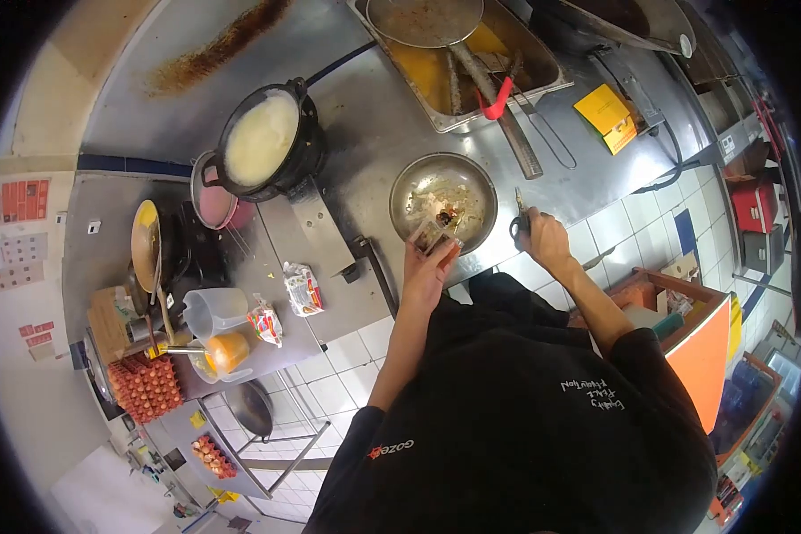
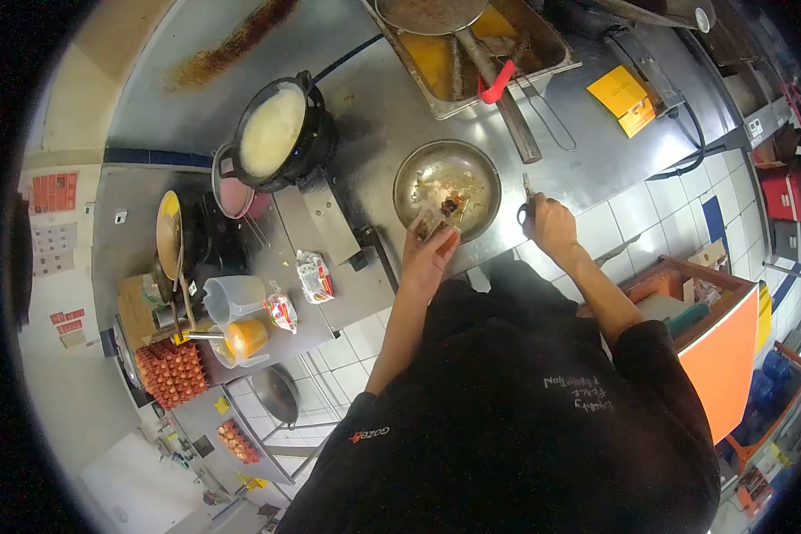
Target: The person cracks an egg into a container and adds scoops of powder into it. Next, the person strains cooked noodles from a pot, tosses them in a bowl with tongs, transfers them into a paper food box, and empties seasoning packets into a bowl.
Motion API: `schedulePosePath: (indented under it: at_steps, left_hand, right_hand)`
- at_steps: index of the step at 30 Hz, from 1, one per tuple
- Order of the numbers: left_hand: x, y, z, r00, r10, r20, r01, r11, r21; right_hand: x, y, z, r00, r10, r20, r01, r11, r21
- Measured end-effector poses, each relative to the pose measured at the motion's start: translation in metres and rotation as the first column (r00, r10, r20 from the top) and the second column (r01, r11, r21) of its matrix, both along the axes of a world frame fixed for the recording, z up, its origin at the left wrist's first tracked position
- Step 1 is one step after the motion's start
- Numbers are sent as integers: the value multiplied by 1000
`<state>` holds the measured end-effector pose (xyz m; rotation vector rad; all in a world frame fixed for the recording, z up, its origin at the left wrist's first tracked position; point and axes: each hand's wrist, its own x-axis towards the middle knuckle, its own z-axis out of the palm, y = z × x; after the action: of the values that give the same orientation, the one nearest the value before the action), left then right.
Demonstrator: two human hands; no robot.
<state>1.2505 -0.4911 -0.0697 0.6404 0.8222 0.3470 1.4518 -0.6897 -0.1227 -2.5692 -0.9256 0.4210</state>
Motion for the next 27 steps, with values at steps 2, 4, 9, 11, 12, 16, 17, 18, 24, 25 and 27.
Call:
schedulePosePath:
  at_steps: [2, 4, 9, 11, 12, 16, 17, 18, 24, 25, 27]
  left_hand:
    - [5, 1, 5, 1000, 1, 6, -1, 1000, 16]
    - [7, 2, 2, 1000, 5, 6, -6, 1000, 21]
    - [17, 14, -2, 999, 45, 18, -45, 998, -38]
    - [19, 17, 3, 999, 46, -6, -46, 998, -40]
    - [22, 18, 5, 998, 47, -33, -48, 998, -42]
    - [28, 16, -2, 996, 67, 61, -68, 998, 5]
    - [29, 17, -10, 996, 43, 76, -39, 998, -48]
    - [30, 18, -14, 996, 20, 93, -11, 995, -98]
    - [39, 14, -2, 997, -75, -23, 71, 990, -126]
    - [40, 14, -5, 997, -74, -24, 70, 990, -126]
    - [42, 14, -6, 996, 26, 81, -16, 993, -117]
  right_hand:
    - [0, 0, -2, 1000, 14, 25, -14, 1000, 1]
    - [0, 0, -2, 999, 31, 44, -31, 999, -9]
    - [16, -5, 16, 999, -9, -53, 8, 1000, -18]
    - [23, -12, 29, 914, -99, -394, 155, 981, 113]
    - [25, -16, 36, 708, -117, -696, 331, 926, 182]
    - [-1, 2, 77, 381, 162, -910, 234, 936, 265]
    - [-10, 11, 90, 418, 161, -894, 181, 950, 255]
    - [-17, 20, 100, 454, 162, -876, 127, 961, 244]
    - [-27, 36, 92, 469, 138, -872, 143, 963, 230]
    - [-26, 36, 93, 483, 121, -867, 149, 964, 218]
    - [-25, 37, 92, 496, 106, -862, 154, 966, 208]
